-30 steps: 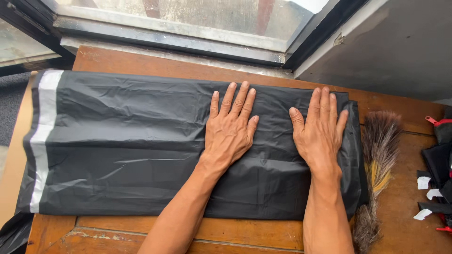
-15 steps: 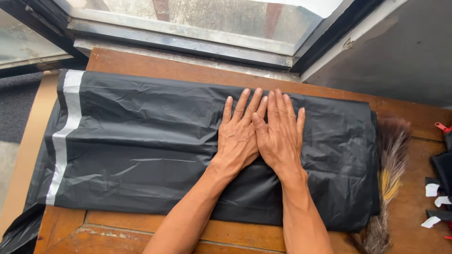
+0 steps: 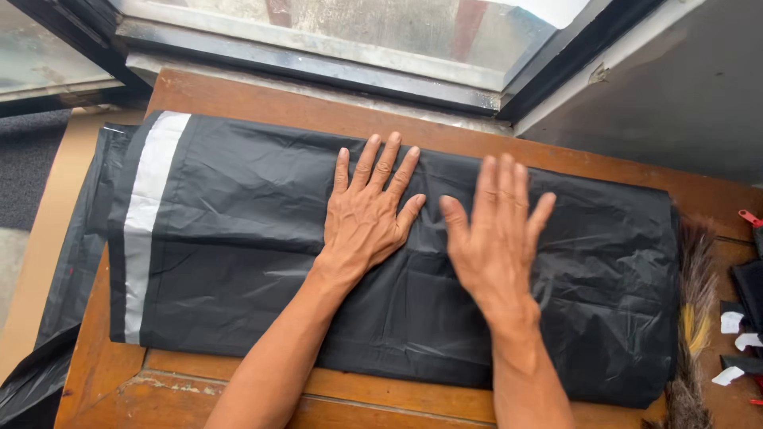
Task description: The person uses a feather duster to clean a black fabric item on a wooden table. They repeatedly brush the surface, fold the fabric, and smooth it with their hands. The task involves cleaning both sides of the fabric and folding it into a compact shape.
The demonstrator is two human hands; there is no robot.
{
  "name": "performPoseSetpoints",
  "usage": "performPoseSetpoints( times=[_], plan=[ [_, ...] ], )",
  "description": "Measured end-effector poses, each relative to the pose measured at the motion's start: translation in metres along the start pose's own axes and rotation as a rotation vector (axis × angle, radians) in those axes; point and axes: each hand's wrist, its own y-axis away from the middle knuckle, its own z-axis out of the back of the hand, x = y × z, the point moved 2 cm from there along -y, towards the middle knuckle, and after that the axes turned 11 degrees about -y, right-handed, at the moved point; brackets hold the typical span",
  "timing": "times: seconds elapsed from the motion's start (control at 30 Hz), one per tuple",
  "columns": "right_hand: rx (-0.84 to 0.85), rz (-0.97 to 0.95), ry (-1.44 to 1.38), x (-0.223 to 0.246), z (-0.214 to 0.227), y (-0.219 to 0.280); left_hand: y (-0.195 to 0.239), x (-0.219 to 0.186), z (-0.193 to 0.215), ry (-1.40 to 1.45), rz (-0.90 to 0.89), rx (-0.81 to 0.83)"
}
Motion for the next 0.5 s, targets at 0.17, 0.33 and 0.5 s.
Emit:
performPoseSetpoints(
  times=[0.17, 0.33, 0.5],
  plan=[
    [-0.043, 0.201, -0.082, 0.033, -0.038, -0.001, 0.002, 0.001, -0.003, -0.021, -0.037, -0.051],
    [-0.066, 0.203, 0.077, -0.004, -0.024, -0.007, 0.001, 0.006, 0.000, 0.027, -0.025, -0.055],
    [0.018, 0.008, 0.102, -0.053, 0.010, -0.009, 0.001, 0.006, 0.003, 0.031, -0.022, -0.059]
  ],
)
